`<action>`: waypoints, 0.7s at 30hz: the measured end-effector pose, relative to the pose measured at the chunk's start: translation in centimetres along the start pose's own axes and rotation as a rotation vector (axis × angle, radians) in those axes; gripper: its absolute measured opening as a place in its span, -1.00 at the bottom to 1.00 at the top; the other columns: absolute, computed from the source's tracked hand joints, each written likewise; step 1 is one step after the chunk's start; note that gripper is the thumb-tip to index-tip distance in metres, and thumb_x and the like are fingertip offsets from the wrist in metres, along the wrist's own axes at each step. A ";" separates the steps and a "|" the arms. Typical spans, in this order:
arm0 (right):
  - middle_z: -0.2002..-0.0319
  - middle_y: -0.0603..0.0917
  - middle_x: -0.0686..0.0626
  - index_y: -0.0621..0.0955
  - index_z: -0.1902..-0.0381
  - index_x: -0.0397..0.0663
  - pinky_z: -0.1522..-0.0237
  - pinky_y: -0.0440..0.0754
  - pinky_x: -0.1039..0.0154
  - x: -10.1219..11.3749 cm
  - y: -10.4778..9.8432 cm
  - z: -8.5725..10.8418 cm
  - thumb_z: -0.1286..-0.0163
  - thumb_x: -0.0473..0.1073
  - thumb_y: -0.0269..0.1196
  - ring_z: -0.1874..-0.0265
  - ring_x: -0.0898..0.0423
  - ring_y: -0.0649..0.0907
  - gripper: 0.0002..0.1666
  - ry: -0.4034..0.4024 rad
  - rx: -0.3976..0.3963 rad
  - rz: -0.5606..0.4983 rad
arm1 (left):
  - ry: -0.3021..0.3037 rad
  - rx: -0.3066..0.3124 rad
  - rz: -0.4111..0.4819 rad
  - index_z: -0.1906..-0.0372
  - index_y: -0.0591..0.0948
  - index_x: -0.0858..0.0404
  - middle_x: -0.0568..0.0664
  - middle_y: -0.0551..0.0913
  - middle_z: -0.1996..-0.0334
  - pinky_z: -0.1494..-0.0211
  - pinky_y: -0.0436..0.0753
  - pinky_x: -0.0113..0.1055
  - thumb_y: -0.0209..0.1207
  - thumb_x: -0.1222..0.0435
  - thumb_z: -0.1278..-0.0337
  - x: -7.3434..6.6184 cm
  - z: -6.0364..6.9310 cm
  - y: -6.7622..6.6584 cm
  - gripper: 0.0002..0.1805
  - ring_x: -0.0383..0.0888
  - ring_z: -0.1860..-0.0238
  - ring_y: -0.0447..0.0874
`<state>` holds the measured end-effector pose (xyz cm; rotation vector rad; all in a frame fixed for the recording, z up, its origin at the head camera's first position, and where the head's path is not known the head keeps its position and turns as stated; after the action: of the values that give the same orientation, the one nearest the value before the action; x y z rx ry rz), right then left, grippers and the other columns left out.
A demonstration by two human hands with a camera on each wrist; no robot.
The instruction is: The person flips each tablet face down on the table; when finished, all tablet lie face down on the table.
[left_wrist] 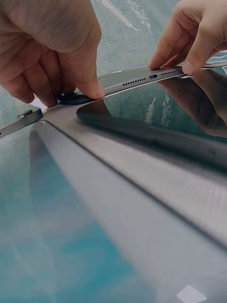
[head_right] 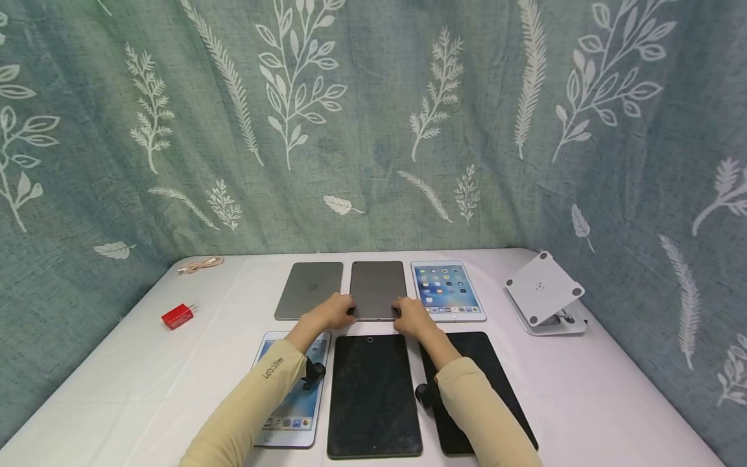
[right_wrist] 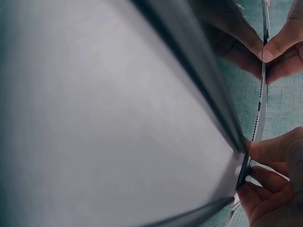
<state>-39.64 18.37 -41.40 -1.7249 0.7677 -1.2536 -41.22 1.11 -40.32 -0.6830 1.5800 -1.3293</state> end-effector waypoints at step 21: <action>-0.19 0.50 -0.44 0.54 -0.10 -0.47 -0.20 0.45 -0.17 0.1 -0.3 0.1 -0.06 -0.38 0.22 -0.21 -0.36 0.47 -0.43 -0.015 0.034 -0.005 | -0.002 -0.001 -0.029 0.26 0.64 0.36 0.12 0.67 0.33 0.31 0.53 -0.29 0.29 0.32 -0.13 -0.2 0.0 -0.2 -0.83 -0.10 0.36 0.60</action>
<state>-39.50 18.42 -41.06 -1.7083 0.7299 -1.2488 -41.18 1.24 -40.05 -0.7105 1.5752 -1.3489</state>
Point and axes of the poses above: each hand's wrist, its own z-axis away from the middle knuckle, its own y-axis out of the palm, x = y × z, the point moved 4 cm from there along -z, towards the middle knuckle
